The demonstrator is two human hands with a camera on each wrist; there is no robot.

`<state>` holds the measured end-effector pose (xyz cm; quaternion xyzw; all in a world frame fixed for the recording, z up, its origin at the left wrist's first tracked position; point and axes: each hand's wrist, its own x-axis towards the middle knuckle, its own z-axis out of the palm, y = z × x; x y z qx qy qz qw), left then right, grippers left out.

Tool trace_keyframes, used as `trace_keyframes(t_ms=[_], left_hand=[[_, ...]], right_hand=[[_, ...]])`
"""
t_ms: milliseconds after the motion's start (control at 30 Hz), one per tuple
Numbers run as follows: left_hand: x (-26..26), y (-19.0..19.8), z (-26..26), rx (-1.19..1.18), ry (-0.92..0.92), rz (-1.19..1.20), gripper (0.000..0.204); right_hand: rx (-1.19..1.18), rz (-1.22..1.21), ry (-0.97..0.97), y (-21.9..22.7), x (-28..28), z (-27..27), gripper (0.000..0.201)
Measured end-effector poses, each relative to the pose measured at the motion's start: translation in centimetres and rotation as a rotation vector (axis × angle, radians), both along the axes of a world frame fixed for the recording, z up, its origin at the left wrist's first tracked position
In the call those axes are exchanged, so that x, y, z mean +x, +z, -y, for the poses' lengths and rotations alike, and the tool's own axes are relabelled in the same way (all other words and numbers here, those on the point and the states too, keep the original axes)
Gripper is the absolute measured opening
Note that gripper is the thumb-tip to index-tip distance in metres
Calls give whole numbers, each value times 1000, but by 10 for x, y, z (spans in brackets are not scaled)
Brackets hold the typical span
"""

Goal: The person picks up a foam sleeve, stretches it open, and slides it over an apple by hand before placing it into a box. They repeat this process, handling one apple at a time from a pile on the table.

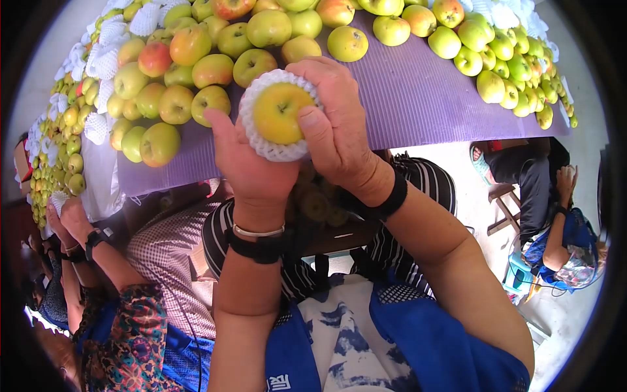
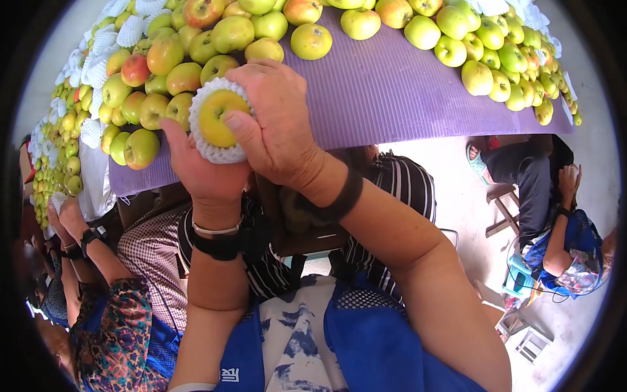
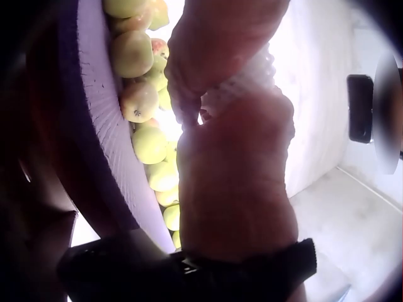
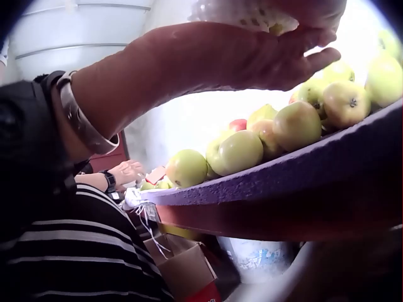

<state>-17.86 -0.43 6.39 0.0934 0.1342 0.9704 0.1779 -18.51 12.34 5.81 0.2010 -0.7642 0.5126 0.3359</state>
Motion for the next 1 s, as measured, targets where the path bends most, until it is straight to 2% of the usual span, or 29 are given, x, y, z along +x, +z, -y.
trace_keyframes(t_ms=[67,133,167,200,267,300,367,400,467,600,667,800,867,900,967,1000], left_hand=[[-1,3,1,-7,-2,25,55],[-5,12,-1,-328,185,252,53],[-7,11,2,-326,194,241,53],[-8,9,8,-395,133,161,50],[-8,7,13,-503,69,63,44],[-6,9,15,-503,74,58,44],[-2,15,16,-705,51,-49,47],[0,16,16,-705,51,-45,47],[5,17,16,-544,-40,141,54],[18,20,15,-650,-28,86,61],[23,20,19,-631,-100,113,55],[40,31,33,-687,-196,109,57],[51,26,50,-1069,-167,64,54],[56,22,58,-1068,-166,57,54],[69,11,68,-1286,-294,48,47],[74,5,64,-1401,-263,48,39]], right_hand=[[134,-13,49,0,-2,-3,46],[88,10,127,8,1,-6,54],[43,34,203,14,2,-8,63],[45,23,209,21,4,-10,63],[223,100,225,33,9,-13,79],[223,94,228,36,11,-12,79],[320,184,269,39,15,-11,84],[320,187,270,40,17,-10,84],[359,249,364,40,22,-8,81],[392,204,349,33,31,-7,75],[375,234,355,34,38,-7,70],[359,269,406,37,62,-9,67],[334,430,493,39,78,-16,62],[336,425,489,38,87,-20,62],[255,603,509,26,105,-28,59],[204,668,490,13,113,-33,57]])
